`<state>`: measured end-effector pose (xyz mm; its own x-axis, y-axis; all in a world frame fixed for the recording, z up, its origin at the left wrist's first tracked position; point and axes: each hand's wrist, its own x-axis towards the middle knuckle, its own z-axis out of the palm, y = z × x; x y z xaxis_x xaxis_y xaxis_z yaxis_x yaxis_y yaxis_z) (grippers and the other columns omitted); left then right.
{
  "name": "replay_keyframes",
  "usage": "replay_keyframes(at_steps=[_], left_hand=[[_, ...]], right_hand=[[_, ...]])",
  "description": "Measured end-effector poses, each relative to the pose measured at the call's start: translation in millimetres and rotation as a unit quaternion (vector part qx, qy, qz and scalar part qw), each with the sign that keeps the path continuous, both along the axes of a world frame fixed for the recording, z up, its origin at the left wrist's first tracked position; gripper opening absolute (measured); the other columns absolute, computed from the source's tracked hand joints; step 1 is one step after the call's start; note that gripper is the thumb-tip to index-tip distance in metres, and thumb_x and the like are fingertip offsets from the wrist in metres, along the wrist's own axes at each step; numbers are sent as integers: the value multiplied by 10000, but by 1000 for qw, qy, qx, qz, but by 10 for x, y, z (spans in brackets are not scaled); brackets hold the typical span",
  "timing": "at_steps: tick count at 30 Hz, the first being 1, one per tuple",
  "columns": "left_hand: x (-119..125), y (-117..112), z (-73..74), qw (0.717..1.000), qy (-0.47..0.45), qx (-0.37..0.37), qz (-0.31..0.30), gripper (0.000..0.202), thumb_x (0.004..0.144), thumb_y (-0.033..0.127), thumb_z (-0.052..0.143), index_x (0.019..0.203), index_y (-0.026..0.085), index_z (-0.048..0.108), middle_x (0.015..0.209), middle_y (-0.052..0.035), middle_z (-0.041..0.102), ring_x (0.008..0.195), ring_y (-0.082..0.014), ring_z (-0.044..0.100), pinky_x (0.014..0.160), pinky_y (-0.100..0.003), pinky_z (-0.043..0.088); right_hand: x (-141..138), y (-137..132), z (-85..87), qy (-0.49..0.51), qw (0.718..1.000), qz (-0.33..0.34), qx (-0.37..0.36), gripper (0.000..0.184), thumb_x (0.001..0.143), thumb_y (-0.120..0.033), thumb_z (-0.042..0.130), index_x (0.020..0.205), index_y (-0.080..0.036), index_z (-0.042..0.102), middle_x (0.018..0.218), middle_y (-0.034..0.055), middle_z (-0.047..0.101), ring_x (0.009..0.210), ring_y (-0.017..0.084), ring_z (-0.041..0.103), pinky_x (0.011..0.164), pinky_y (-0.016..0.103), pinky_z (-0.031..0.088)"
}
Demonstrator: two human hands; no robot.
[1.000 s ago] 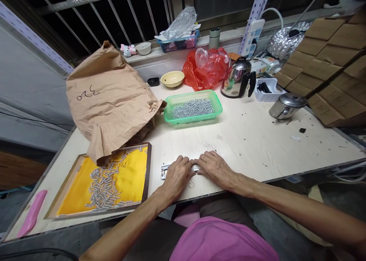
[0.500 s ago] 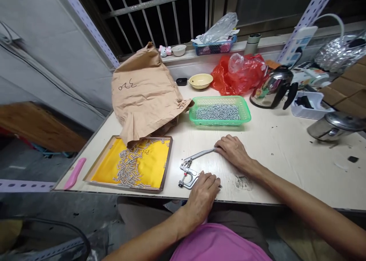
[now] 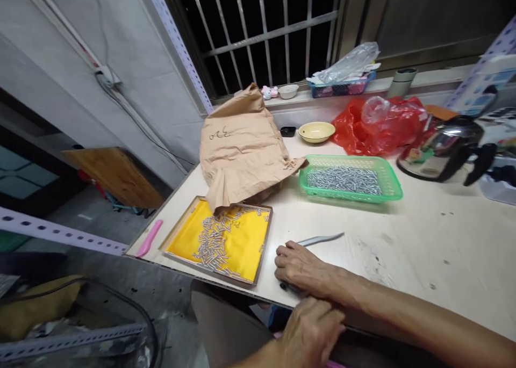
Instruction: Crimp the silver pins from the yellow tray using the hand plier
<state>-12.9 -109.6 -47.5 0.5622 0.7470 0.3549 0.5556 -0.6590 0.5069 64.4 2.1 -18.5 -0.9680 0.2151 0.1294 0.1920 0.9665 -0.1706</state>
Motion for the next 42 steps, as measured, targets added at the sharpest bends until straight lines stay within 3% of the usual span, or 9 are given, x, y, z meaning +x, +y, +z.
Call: replay_keyframes(at_steps=[4,7,11,16,21,27,34,38,42], left_hand=[[-410,-26,229,993,-51,103,18,234,852,95,470,1065,141,557,915,-86,659,881,-165,603,811,-266,498],[-935,132,445,980,-1,71,187,267,876,94,441,1100,171,564,911,-78,642,863,-174,584,777,-302,491],[-1662,522,573,929,115,81,343,206,902,195,446,1015,190,618,901,-62,630,871,-200,540,790,-352,470],[-2125,885,493,908,228,22,350,189,887,245,477,890,210,663,838,-52,598,878,-206,493,739,-310,456],[-2171,1012,447,903,290,-16,318,157,872,252,506,844,218,656,889,-48,574,918,-204,474,723,-289,425],[-2099,1129,514,893,366,-10,261,210,890,185,439,767,177,609,863,-74,567,879,-217,466,714,-319,404],[-2163,1238,564,909,384,-15,160,205,864,97,415,771,180,578,850,-84,567,861,-218,475,729,-319,398],[-2152,1261,639,933,322,-38,156,188,861,169,448,745,197,593,814,-63,589,849,-206,504,750,-307,407],[-1672,1052,701,941,112,-169,269,185,822,345,527,803,193,630,781,-24,632,707,-152,563,664,-258,448]], right_hand=[[-83,-4,-126,34,999,-3,-1,120,857,-178,546,737,-169,549,756,25,573,786,176,448,702,336,299],[-97,-6,-90,108,993,-53,-3,102,867,-138,503,787,-168,558,754,23,578,736,162,464,699,321,313],[105,195,225,227,960,-153,53,189,894,-98,422,932,-153,599,803,54,607,765,168,503,710,308,353],[793,771,729,195,901,-324,212,202,917,-228,445,969,-162,628,875,90,618,833,224,537,738,348,385],[1255,931,762,167,868,-405,234,343,935,-389,392,1119,-173,583,978,131,593,908,279,535,767,398,413],[1106,216,261,157,932,-325,21,277,941,-353,396,1047,-218,613,966,94,626,866,228,593,754,382,467],[1005,-428,15,115,928,-331,-124,252,953,-313,381,987,-249,622,862,51,632,774,187,601,692,331,480],[1020,-519,3,90,918,-353,-156,231,949,-270,399,969,-225,625,867,52,626,772,187,591,713,340,467],[1008,-580,-21,84,910,-365,-178,167,919,-248,480,1006,-204,615,892,61,615,797,193,578,734,343,455]])
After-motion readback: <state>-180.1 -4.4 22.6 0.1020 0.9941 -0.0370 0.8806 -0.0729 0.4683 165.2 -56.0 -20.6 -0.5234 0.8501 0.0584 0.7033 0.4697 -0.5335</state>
